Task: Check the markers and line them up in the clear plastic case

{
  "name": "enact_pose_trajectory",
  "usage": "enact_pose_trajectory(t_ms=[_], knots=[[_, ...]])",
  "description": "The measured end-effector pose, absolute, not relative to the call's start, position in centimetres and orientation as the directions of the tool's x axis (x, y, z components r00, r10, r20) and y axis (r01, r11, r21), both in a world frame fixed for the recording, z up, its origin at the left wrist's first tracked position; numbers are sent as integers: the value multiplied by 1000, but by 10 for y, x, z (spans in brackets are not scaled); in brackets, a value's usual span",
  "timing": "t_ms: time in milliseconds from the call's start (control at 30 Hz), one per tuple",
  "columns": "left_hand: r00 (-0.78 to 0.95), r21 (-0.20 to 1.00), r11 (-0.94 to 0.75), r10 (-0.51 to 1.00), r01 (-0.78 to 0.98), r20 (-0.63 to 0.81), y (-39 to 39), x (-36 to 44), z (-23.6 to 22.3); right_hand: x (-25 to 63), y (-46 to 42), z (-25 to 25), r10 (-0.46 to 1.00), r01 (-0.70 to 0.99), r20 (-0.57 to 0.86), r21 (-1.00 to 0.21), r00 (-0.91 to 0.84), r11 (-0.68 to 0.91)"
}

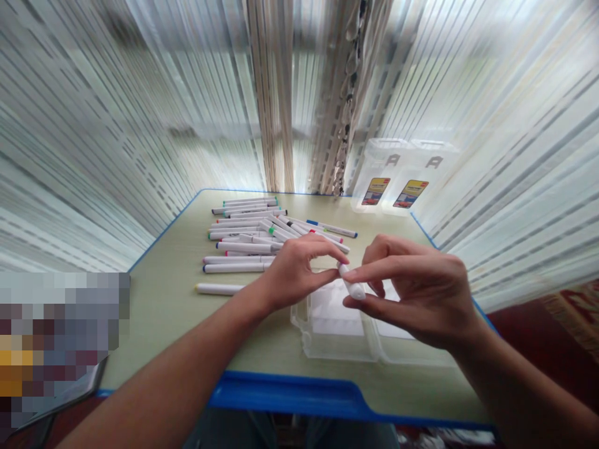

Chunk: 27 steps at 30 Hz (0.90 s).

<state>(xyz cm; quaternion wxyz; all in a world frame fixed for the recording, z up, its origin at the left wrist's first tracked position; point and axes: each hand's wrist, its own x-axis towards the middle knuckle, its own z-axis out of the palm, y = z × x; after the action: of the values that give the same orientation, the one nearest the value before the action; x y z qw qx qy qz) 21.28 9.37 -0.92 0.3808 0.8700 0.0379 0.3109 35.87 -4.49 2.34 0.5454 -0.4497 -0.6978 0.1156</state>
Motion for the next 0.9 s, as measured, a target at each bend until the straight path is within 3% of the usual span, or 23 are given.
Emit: enact_pose_trajectory(t_ms=[900], knots=[[810,696,-700,310,-160,498,95,212,-9,357,-44,23,739,508,673,-635,-6,582]])
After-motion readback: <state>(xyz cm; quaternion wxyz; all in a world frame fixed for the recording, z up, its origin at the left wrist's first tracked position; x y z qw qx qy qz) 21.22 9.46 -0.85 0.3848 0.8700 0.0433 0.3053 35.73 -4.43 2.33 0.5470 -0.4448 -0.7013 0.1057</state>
